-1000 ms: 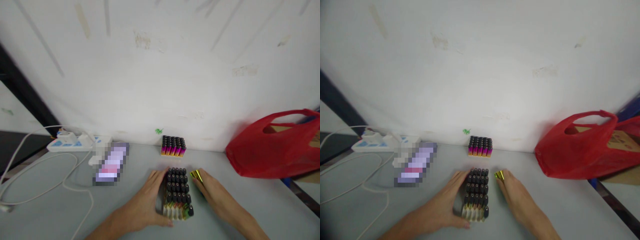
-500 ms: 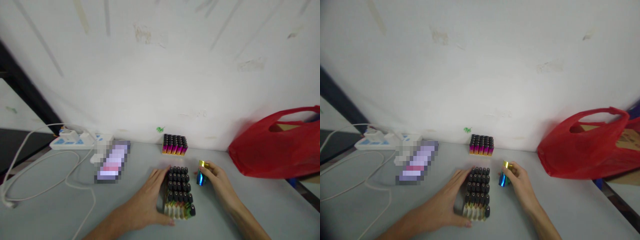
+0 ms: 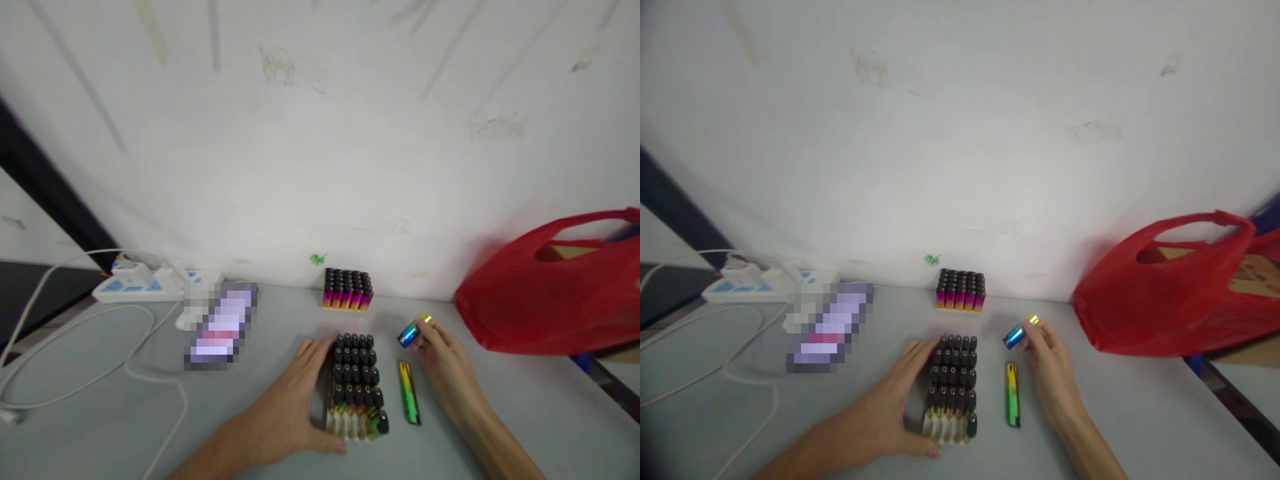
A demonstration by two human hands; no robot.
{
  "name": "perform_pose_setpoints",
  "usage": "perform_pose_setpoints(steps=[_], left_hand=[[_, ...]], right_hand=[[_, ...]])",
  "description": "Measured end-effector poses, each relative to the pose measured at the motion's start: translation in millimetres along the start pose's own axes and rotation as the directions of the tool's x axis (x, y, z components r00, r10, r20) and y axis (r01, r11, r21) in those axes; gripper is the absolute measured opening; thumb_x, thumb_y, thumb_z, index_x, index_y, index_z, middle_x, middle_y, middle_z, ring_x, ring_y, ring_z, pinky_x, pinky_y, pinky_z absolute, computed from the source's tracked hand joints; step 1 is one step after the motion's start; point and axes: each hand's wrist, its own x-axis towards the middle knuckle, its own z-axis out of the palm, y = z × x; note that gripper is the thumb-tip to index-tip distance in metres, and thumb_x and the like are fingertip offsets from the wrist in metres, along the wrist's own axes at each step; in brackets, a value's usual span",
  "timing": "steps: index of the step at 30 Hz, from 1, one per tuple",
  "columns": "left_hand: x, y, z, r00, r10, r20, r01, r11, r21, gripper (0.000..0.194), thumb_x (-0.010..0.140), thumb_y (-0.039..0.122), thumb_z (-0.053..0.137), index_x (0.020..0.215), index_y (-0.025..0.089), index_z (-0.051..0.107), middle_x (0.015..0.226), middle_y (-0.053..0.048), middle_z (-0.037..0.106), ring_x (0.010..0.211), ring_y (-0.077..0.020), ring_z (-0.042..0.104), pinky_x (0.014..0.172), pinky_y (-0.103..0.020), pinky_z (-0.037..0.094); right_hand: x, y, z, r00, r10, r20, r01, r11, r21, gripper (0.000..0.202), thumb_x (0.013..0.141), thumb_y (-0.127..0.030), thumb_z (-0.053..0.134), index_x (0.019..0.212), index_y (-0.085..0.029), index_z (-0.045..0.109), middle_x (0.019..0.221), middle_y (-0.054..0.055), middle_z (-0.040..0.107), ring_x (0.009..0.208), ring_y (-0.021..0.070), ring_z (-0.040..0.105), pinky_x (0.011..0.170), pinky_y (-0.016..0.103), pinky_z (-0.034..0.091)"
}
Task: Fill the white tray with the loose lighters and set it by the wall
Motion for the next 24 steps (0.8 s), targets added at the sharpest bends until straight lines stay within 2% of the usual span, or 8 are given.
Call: perform_pose_setpoints(steps=[3,6,10,13,16,19,22,24], left_hand=[[-0.1,0.5,0.4,1.000,0.003,-0.004,-0.003,1.000,0.001,0.142,0.066,0.060,0.104,0.177,0.021,0.023,0.178,-0.020,0.033,0.165,-0.0469,0.025,0.137,-0.065,0.018],[0.1,0.2,0.8,1.000,0.015,-0.006,-0.015,1.000,-0.007,0.144,0.065,0.061,0.104,0.178,0.023,0.023,0.178,-0.019,0.035,0.164,-0.0480,0.026,0.137,-0.066,0.018],[0.0,-2.9,1.5,0.999,0.033,-0.007,-0.033,0.999,-0.004,0.145,0.067,0.063,0.103,0.179,0.025,0.020,0.179,-0.019,0.033,0.165,-0.0490,0.024,0.137,-0.067,0.017],[-0.4,-5.8,2.3,0.999,0.033,-0.011,-0.033,0.999,0.000,0.144,0.066,0.060,0.105,0.179,0.028,0.021,0.179,-0.018,0.033,0.165,-0.0499,0.025,0.137,-0.068,0.018],[-0.9,-7.5,2.7,1.000,0.023,-0.010,-0.023,1.000,0.008,0.146,0.064,0.058,0.106,0.179,0.030,0.020,0.180,-0.016,0.032,0.165,-0.0498,0.023,0.137,-0.068,0.017],[-0.9,-7.3,2.2,1.000,0.025,-0.008,-0.024,1.000,0.015,0.146,0.065,0.054,0.107,0.179,0.030,0.019,0.180,-0.016,0.032,0.166,-0.0480,0.022,0.138,-0.066,0.016],[-0.8,-5.9,1.4,1.000,0.024,-0.005,-0.024,1.000,0.011,0.147,0.064,0.049,0.109,0.179,0.027,0.019,0.179,-0.017,0.034,0.166,-0.0463,0.025,0.138,-0.064,0.018],[-1.0,-5.1,1.1,1.000,0.019,-0.006,-0.019,1.000,0.006,0.147,0.064,0.048,0.109,0.179,0.029,0.020,0.179,-0.017,0.035,0.165,-0.0471,0.025,0.138,-0.065,0.018]], right_hand=[[-0.5,-5.0,1.8,0.996,0.077,0.044,-0.081,0.990,0.111,0.039,0.082,-0.050,0.095,0.083,-0.022,0.069,0.077,-0.002,0.063,0.070,0.0145,0.059,0.067,0.024,0.056],[-5.7,-14.7,6.7,0.982,0.161,0.098,-0.177,0.968,0.180,0.042,0.074,-0.045,0.102,0.095,-0.020,0.075,0.090,0.002,0.075,0.074,0.0133,0.067,0.068,0.021,0.062],[-15.4,-26.8,11.6,0.940,0.270,0.211,-0.325,0.898,0.296,0.039,0.077,-0.032,0.101,0.106,-0.021,0.078,0.107,0.006,0.081,0.075,0.0120,0.070,0.071,0.020,0.064],[-21.8,-29.1,12.2,0.907,0.289,0.306,-0.378,0.880,0.288,0.028,0.080,-0.027,0.093,0.102,-0.020,0.077,0.093,0.002,0.076,0.060,0.0095,0.057,0.058,0.020,0.056],[-26.7,-28.2,13.6,0.877,0.277,0.393,-0.396,0.879,0.265,0.020,0.082,-0.022,0.085,0.098,-0.021,0.074,0.073,-0.005,0.056,0.052,0.0084,0.033,0.046,0.019,0.037],[-29.5,-28.9,16.9,0.857,0.279,0.434,-0.423,0.861,0.281,0.019,0.086,-0.033,0.083,0.095,-0.020,0.071,0.070,-0.007,0.035,0.058,0.0121,0.025,0.048,0.020,0.032],[-29.7,-29.9,19.9,0.826,0.278,0.491,-0.447,0.853,0.270,0.044,0.094,-0.060,0.072,0.077,-0.020,0.060,0.070,-0.006,0.030,0.060,0.0135,0.020,0.050,0.023,0.030],[-28.9,-28.4,20.9,0.812,0.259,0.522,-0.437,0.863,0.252,0.058,0.096,-0.069,0.065,0.067,-0.023,0.048,0.067,-0.006,0.029,0.058,0.0130,0.017,0.048,0.024,0.026]])
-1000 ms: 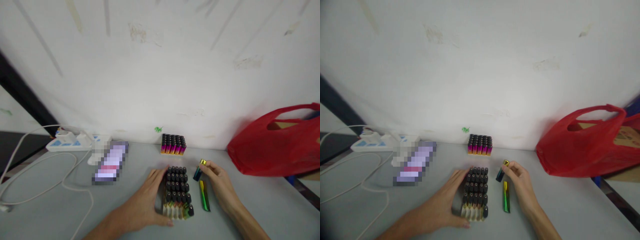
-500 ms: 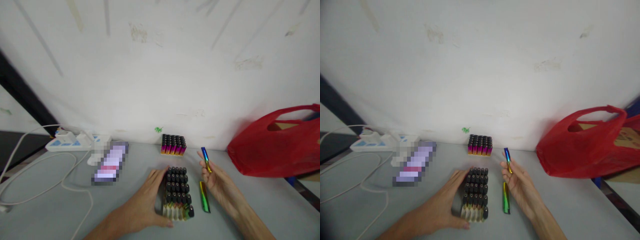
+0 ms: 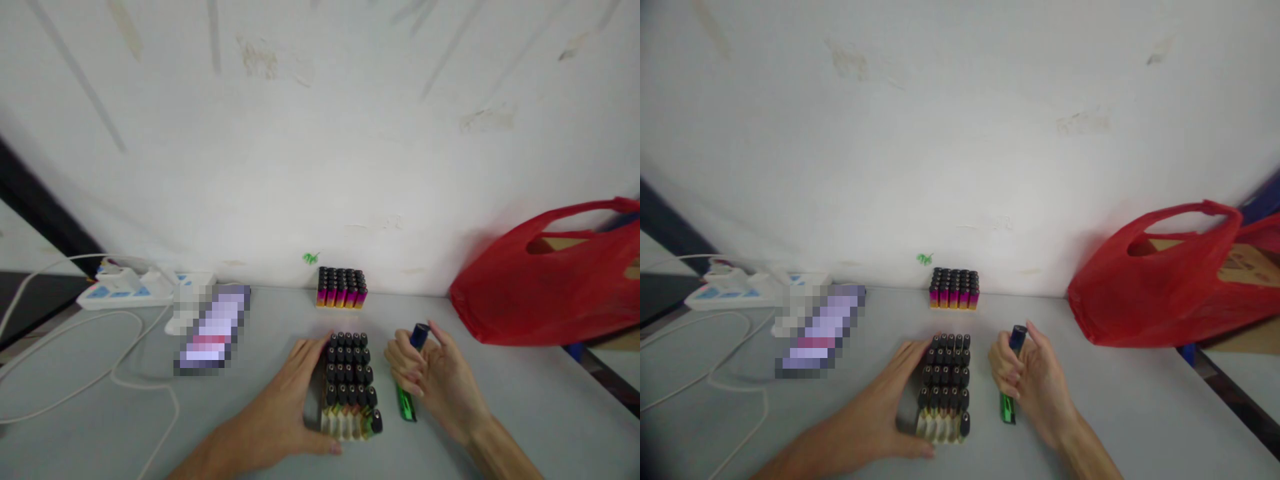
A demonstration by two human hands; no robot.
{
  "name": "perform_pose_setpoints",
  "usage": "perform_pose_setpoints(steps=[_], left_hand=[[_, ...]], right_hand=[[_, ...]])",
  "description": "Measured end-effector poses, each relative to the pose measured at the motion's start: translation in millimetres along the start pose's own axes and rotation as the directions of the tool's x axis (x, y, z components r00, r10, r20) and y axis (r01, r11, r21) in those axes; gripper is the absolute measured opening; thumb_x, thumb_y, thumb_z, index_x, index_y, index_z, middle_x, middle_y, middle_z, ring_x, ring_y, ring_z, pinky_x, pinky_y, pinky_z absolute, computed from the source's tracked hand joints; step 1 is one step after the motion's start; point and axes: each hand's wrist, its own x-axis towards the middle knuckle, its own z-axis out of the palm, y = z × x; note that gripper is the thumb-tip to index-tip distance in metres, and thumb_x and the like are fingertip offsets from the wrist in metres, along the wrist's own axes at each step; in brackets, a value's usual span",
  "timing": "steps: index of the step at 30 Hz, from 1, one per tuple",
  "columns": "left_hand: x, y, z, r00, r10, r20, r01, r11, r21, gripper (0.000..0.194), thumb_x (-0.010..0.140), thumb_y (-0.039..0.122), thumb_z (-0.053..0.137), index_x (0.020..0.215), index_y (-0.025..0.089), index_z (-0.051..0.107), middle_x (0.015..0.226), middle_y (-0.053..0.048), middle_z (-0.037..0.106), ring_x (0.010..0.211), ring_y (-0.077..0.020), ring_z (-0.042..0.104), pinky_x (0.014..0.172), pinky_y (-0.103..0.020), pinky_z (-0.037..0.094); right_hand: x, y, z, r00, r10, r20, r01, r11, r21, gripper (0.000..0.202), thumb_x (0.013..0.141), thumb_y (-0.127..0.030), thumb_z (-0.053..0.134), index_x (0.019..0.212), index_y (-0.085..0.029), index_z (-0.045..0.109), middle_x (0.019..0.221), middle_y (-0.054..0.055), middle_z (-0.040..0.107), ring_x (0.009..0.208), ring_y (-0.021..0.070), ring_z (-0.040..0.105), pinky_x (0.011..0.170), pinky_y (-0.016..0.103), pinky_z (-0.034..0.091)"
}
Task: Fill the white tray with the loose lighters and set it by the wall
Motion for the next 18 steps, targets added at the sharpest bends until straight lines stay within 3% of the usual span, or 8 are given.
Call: perform_pose_setpoints(steps=[6,13,18], left_hand=[[-0.6,0.9,-0.1,1.000,-0.030,-0.004,0.030,1.000,-0.010,0.146,0.063,0.050,0.108,0.179,0.030,0.021,0.180,-0.016,0.031,0.166,-0.0486,0.023,0.137,-0.068,0.016],[0.5,0.4,-0.4,1.000,-0.019,-0.005,0.019,1.000,0.001,0.146,0.062,0.048,0.110,0.178,0.031,0.022,0.179,-0.016,0.034,0.166,-0.0478,0.023,0.137,-0.068,0.016],[0.1,-0.9,0.7,1.000,0.005,-0.008,-0.005,1.000,0.009,0.144,0.066,0.051,0.108,0.178,0.027,0.020,0.180,-0.018,0.031,0.166,-0.0461,0.025,0.138,-0.065,0.018]], right_hand=[[2.6,9.1,-5.6,1.000,0.012,-0.021,-0.013,0.999,-0.031,0.062,0.092,-0.067,0.065,0.060,-0.028,0.031,0.056,-0.011,0.017,0.050,0.0093,0.009,0.042,0.025,0.013],[3.0,10.3,-4.1,0.998,0.013,-0.060,-0.010,0.998,0.056,0.062,0.091,-0.064,0.070,0.061,-0.027,0.031,0.058,-0.012,0.018,0.050,0.0082,0.008,0.042,0.024,0.012],[2.8,8.0,-1.5,1.000,0.028,-0.001,-0.028,0.997,0.071,0.064,0.090,-0.068,0.070,0.061,-0.027,0.031,0.057,-0.012,0.020,0.050,0.0083,0.010,0.043,0.024,0.012]])
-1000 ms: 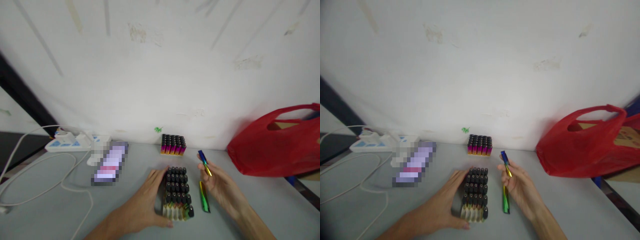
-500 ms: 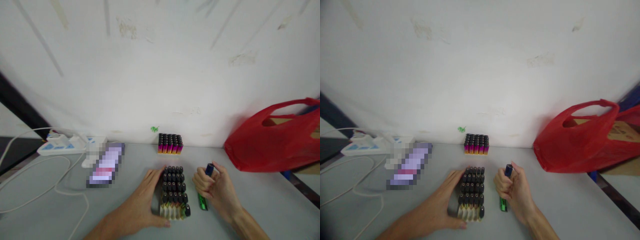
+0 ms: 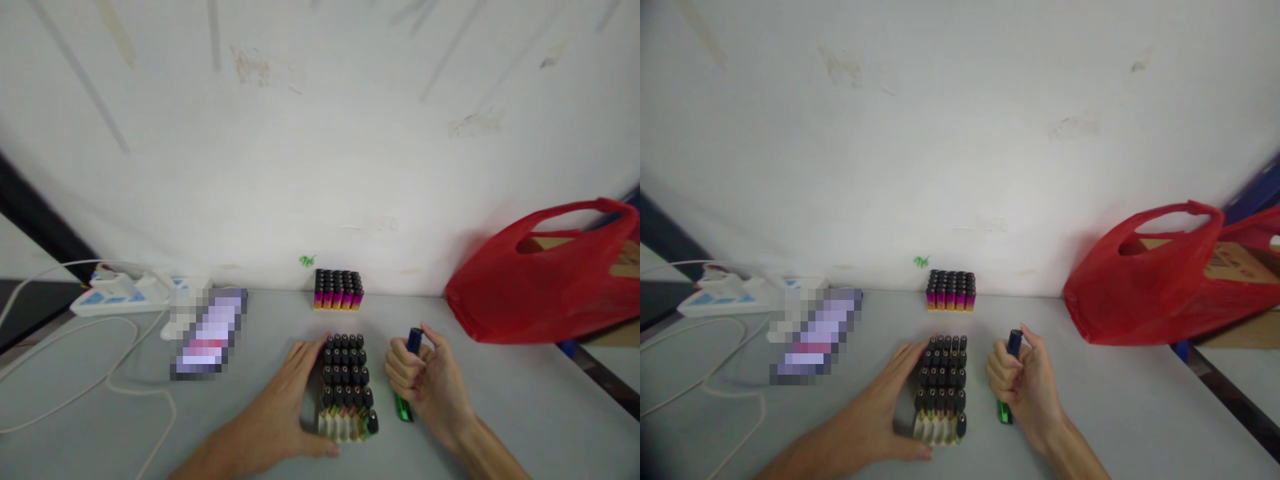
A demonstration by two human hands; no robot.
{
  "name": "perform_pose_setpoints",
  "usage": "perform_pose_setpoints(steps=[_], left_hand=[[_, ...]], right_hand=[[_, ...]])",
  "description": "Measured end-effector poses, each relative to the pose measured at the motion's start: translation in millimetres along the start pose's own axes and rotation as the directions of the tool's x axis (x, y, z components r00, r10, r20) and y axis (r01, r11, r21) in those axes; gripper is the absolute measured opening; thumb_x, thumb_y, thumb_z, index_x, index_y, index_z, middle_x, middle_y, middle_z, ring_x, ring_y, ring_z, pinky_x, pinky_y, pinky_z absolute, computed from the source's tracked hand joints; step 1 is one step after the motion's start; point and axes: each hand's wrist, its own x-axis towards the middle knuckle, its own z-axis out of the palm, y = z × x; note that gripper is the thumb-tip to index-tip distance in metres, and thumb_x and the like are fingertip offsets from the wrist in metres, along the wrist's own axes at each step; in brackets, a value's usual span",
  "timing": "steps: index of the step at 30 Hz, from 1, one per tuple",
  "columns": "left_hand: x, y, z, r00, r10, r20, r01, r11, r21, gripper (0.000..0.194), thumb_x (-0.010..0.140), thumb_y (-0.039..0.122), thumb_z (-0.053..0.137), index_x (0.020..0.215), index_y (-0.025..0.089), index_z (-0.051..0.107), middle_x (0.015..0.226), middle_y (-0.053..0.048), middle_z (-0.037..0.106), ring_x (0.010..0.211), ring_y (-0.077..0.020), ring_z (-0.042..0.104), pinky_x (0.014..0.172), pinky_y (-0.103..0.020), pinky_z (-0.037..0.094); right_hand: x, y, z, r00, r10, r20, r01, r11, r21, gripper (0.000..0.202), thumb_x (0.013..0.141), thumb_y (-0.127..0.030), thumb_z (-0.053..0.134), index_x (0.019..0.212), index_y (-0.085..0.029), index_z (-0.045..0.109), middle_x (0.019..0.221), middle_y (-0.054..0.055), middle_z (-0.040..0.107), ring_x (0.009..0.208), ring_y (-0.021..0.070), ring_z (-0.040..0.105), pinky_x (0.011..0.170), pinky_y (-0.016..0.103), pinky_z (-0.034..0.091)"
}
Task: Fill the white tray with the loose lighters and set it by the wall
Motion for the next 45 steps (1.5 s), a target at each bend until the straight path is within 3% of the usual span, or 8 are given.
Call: perform_pose_setpoints(steps=[7,12,17,33,41,45], left_hand=[[-0.5,0.9,-0.8,1.000,-0.020,0.012,0.020,1.000,0.004,0.145,0.065,0.049,0.108,0.178,0.028,0.021,0.179,-0.018,0.032,0.167,-0.0466,0.023,0.138,-0.066,0.016],[-0.9,-0.2,-0.1,0.999,-0.037,0.007,0.037,0.999,0.006,0.146,0.066,0.050,0.107,0.179,0.031,0.017,0.181,-0.017,0.030,0.167,-0.0488,0.021,0.137,-0.070,0.014],[-0.5,-1.3,0.1,1.000,-0.013,0.002,0.013,1.000,0.017,0.146,0.064,0.050,0.108,0.178,0.032,0.019,0.181,-0.016,0.030,0.167,-0.0478,0.022,0.137,-0.068,0.017],[0.1,-5.6,2.0,1.000,-0.009,0.007,0.009,1.000,0.029,0.149,0.064,0.050,0.109,0.179,0.027,0.017,0.179,-0.018,0.032,0.166,-0.0456,0.023,0.138,-0.065,0.018],[-0.4,-6.8,1.6,1.000,-0.008,0.000,0.008,0.999,0.031,0.149,0.063,0.053,0.109,0.179,0.027,0.018,0.179,-0.017,0.032,0.166,-0.0462,0.023,0.138,-0.067,0.017],[-0.9,-4.7,0.5,1.000,-0.001,-0.006,0.001,1.000,0.013,0.148,0.062,0.048,0.110,0.178,0.029,0.020,0.178,-0.016,0.035,0.165,-0.0463,0.025,0.138,-0.067,0.018]], right_hand=[[-2.0,6.9,2.4,1.000,0.013,0.013,-0.013,1.000,-0.028,0.062,0.095,-0.066,0.065,0.060,-0.027,0.031,0.056,-0.012,0.018,0.048,0.0079,0.009,0.043,0.024,0.012],[-1.1,12.9,-0.2,0.999,0.025,0.025,-0.025,1.000,-0.004,0.060,0.091,-0.064,0.068,0.059,-0.028,0.032,0.052,-0.013,0.018,0.045,0.0072,0.009,0.040,0.024,0.012],[-0.1,14.5,0.9,1.000,-0.012,-0.026,0.012,1.000,-0.002,0.062,0.093,-0.065,0.069,0.060,-0.027,0.033,0.053,-0.013,0.020,0.046,0.0071,0.009,0.040,0.023,0.013],[0.0,14.9,3.6,0.999,0.042,0.000,-0.042,0.999,-0.027,0.065,0.095,-0.070,0.065,0.060,-0.028,0.029,0.053,-0.013,0.017,0.046,0.0072,0.009,0.041,0.024,0.013],[-3.0,20.7,2.6,0.999,-0.013,-0.045,0.010,0.997,-0.070,0.060,0.096,-0.068,0.064,0.063,-0.026,0.037,0.055,-0.012,0.018,0.048,0.0093,0.009,0.042,0.025,0.014],[-1.6,18.9,9.3,0.992,-0.046,-0.115,0.027,0.986,-0.166,0.056,0.099,-0.072,0.064,0.075,-0.023,0.051,0.060,-0.011,0.021,0.053,0.0110,0.010,0.045,0.023,0.014]])
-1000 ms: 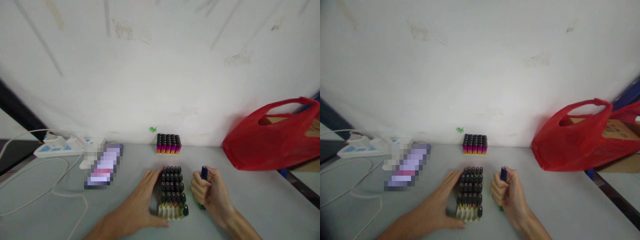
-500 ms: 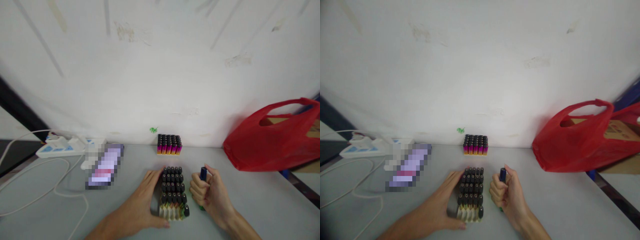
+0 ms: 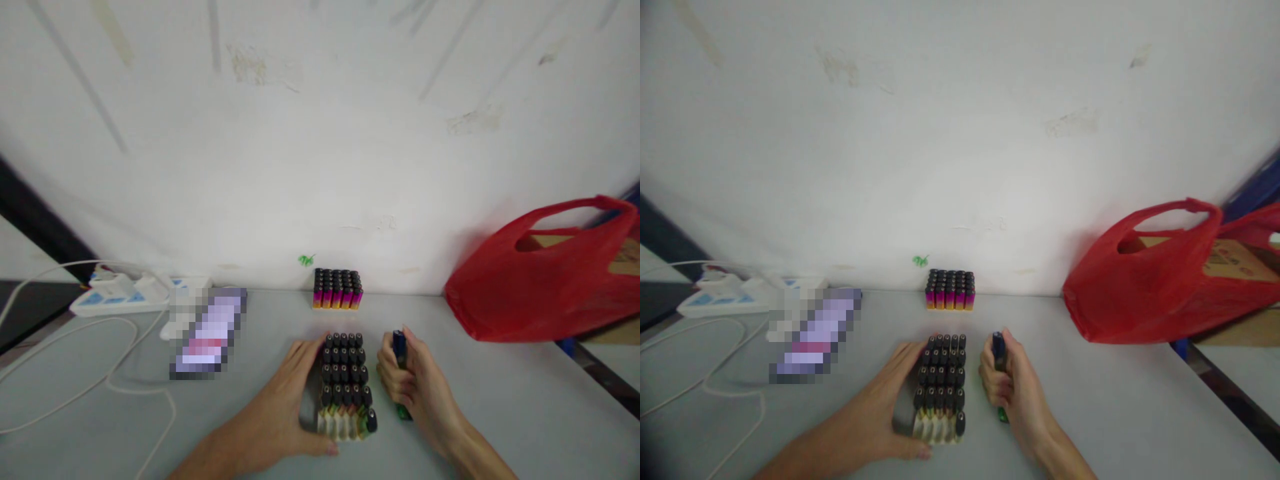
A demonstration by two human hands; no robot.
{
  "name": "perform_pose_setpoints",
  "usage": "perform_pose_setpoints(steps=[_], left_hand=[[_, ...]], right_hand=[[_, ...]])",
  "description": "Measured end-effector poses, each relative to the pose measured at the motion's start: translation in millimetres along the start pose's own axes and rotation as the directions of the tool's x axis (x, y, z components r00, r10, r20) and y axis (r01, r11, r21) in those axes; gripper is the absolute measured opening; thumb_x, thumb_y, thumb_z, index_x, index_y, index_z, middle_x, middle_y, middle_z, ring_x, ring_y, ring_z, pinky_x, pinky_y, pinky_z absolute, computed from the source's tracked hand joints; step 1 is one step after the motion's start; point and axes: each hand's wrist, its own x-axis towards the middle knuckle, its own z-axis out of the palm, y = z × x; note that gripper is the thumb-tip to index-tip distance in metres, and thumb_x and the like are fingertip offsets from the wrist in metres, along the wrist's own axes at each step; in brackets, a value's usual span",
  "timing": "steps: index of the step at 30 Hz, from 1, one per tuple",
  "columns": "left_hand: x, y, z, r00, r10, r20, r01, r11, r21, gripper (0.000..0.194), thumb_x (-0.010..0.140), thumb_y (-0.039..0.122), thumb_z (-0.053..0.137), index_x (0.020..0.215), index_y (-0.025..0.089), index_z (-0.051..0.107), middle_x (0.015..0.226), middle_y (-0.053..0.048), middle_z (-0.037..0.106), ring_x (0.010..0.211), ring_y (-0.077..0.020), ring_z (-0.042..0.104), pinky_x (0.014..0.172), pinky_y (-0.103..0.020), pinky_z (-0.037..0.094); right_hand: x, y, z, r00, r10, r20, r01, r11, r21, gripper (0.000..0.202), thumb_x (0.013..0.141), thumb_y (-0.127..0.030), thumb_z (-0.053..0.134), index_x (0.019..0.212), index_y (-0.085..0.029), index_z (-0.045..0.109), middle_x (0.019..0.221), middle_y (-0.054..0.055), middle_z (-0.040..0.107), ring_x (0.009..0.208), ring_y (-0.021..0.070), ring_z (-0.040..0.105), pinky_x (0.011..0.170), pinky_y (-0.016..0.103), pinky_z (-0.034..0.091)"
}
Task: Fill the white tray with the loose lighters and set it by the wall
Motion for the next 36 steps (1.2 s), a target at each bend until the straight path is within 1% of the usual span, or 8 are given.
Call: perform_pose_setpoints(steps=[3,7,10,13,17,22,27,36], left_hand=[[1.1,1.9,-0.2,1.000,0.010,0.000,-0.010,1.000,-0.004,0.146,0.062,0.047,0.110,0.177,0.028,0.023,0.177,-0.017,0.037,0.164,-0.0451,0.027,0.138,-0.065,0.020],[2.0,3.5,-0.9,1.000,0.010,0.003,-0.010,1.000,-0.004,0.145,0.062,0.045,0.110,0.177,0.028,0.024,0.175,-0.016,0.038,0.163,-0.0442,0.030,0.138,-0.062,0.021],[1.1,4.6,-1.6,1.000,0.011,0.002,-0.011,1.000,-0.014,0.143,0.064,0.048,0.109,0.177,0.030,0.023,0.175,-0.015,0.038,0.162,-0.0447,0.031,0.137,-0.063,0.022],[0.2,5.9,-1.9,1.000,0.017,-0.004,-0.017,1.000,-0.021,0.141,0.065,0.050,0.108,0.177,0.031,0.024,0.175,-0.015,0.039,0.161,-0.0457,0.032,0.136,-0.063,0.023],[0.3,5.2,-1.5,1.000,0.026,-0.009,-0.026,0.999,-0.029,0.142,0.065,0.051,0.108,0.177,0.032,0.023,0.174,-0.017,0.039,0.161,-0.0478,0.032,0.136,-0.066,0.023],[1.6,0.5,0.2,0.998,0.058,-0.005,-0.058,0.998,-0.004,0.142,0.067,0.055,0.106,0.178,0.033,0.021,0.176,-0.016,0.037,0.162,-0.0482,0.029,0.135,-0.066,0.023],[2.2,2.2,-0.3,0.997,0.079,-0.014,-0.080,0.996,-0.025,0.138,0.069,0.053,0.106,0.177,0.032,0.023,0.174,-0.016,0.040,0.160,-0.0461,0.034,0.134,-0.062,0.027],[5.0,9.0,-2.8,0.996,0.088,-0.009,-0.088,0.996,-0.017,0.134,0.067,0.048,0.108,0.174,0.029,0.030,0.170,-0.017,0.045,0.157,-0.0449,0.038,0.133,-0.061,0.030]], right_hand=[[-3.4,-3.8,6.3,0.991,-0.127,-0.041,0.120,0.982,-0.142,0.049,0.106,-0.068,0.059,0.092,-0.021,0.064,0.067,-0.008,0.036,0.054,0.0106,0.021,0.049,0.023,0.021],[-10.1,-8.9,9.5,0.954,-0.298,-0.001,0.283,0.907,-0.313,0.039,0.111,-0.057,0.056,0.097,-0.023,0.069,0.078,-0.003,0.050,0.060,0.0120,0.037,0.059,0.026,0.033],[-12.3,-13.5,4.8,0.927,-0.370,0.051,0.357,0.836,-0.416,0.032,0.108,-0.055,0.064,0.101,-0.026,0.074,0.085,0.000,0.056,0.076,0.0171,0.050,0.071,0.028,0.040],[-13.9,-18.1,-3.8,0.899,-0.421,0.124,0.424,0.763,-0.488,0.033,0.101,-0.058,0.075,0.095,-0.026,0.079,0.090,0.002,0.056,0.083,0.0197,0.050,0.070,0.030,0.038],[-21.8,-21.8,-9.1,0.917,-0.346,0.197,0.398,0.798,-0.452,0.044,0.096,-0.067,0.077,0.093,-0.024,0.083,0.081,0.002,0.058,0.073,0.0187,0.048,0.064,0.032,0.034],[-33.4,-25.6,8.4,0.906,-0.280,0.316,0.399,0.814,-0.421,0.036,0.090,-0.061,0.087,0.096,-0.025,0.089,0.074,0.003,0.066,0.070,0.0190,0.054,0.068,0.034,0.040],[-31.7,-21.5,22.1,0.879,-0.267,0.394,0.463,0.673,-0.577,0.022,0.088,-0.047,0.092,0.102,-0.030,0.092,0.082,0.004,0.068,0.081,0.0225,0.060,0.078,0.039,0.043],[-22.1,-12.3,13.0,0.862,-0.240,0.447,0.503,0.516,-0.694,0.019,0.083,-0.041,0.095,0.102,-0.036,0.092,0.089,0.003,0.061,0.091,0.0256,0.059,0.082,0.042,0.040]])
